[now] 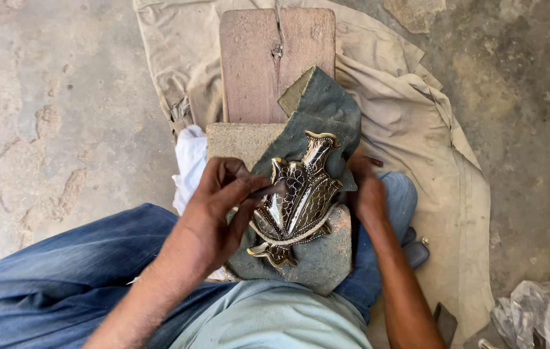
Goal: The person uses a hammer and chisel to emboss a decorative pattern on a metal object. They repeatedly strike the chisel along the surface, repositioning the object and adjusting the chisel as needed.
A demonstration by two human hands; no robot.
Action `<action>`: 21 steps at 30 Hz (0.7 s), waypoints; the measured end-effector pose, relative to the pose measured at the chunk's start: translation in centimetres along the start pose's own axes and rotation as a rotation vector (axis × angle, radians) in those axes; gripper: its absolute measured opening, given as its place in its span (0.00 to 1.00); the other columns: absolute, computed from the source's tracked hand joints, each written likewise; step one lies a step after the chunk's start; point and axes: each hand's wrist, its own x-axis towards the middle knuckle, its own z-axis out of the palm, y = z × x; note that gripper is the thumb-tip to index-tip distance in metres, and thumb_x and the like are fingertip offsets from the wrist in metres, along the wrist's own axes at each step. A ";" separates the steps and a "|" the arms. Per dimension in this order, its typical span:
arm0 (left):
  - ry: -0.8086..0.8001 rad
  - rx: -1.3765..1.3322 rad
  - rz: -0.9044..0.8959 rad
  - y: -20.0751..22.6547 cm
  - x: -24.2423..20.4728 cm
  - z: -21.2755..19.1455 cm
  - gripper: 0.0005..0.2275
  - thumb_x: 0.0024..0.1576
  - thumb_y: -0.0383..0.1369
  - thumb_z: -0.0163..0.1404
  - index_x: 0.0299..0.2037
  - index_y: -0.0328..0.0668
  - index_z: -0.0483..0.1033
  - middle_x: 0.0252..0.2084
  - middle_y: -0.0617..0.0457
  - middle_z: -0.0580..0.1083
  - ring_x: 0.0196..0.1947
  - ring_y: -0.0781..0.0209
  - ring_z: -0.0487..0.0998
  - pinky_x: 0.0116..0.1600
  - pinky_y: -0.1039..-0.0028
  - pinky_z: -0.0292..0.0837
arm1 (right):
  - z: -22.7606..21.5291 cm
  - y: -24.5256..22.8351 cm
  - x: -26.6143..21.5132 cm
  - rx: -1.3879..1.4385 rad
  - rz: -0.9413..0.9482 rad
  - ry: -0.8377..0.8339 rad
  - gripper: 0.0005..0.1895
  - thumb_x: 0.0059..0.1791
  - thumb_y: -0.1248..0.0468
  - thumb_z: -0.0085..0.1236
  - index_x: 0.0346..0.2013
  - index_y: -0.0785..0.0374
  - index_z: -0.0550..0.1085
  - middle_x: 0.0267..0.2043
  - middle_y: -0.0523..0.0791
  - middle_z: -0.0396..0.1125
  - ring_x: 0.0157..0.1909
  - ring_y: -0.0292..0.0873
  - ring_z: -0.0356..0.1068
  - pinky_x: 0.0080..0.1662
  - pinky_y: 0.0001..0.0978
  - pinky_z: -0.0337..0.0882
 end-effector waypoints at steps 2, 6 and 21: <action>-0.018 -0.076 0.097 -0.4 1.5 -0.8 0.16 0.55 0.21 0.58 0.53 0.41 0.80 0.44 0.47 0.77 0.44 0.59 0.79 0.50 0.72 0.78 | -3.7 -1.2 -4.0 0.024 -0.235 0.401 0.30 0.53 0.68 0.64 0.68 0.72 0.64 0.61 0.60 0.68 0.62 0.55 0.70 0.62 0.44 0.68; -0.138 -0.277 -0.134 -1.4 6.0 -0.5 0.09 0.60 0.27 0.59 0.49 0.38 0.78 0.38 0.50 0.80 0.36 0.65 0.78 0.36 0.73 0.76 | -8.3 -3.2 -11.2 0.677 -0.275 0.514 0.39 0.55 0.70 0.61 0.75 0.65 0.52 0.63 0.51 0.68 0.62 0.43 0.72 0.65 0.35 0.72; -0.348 -0.219 -0.113 -3.6 12.2 2.2 0.12 0.55 0.30 0.61 0.43 0.38 0.70 0.31 0.52 0.80 0.31 0.68 0.82 0.34 0.72 0.79 | -16.1 -4.8 -5.7 0.846 -0.165 0.044 0.21 0.47 0.81 0.62 0.52 0.65 0.69 0.42 0.46 0.70 0.47 0.39 0.73 0.52 0.37 0.78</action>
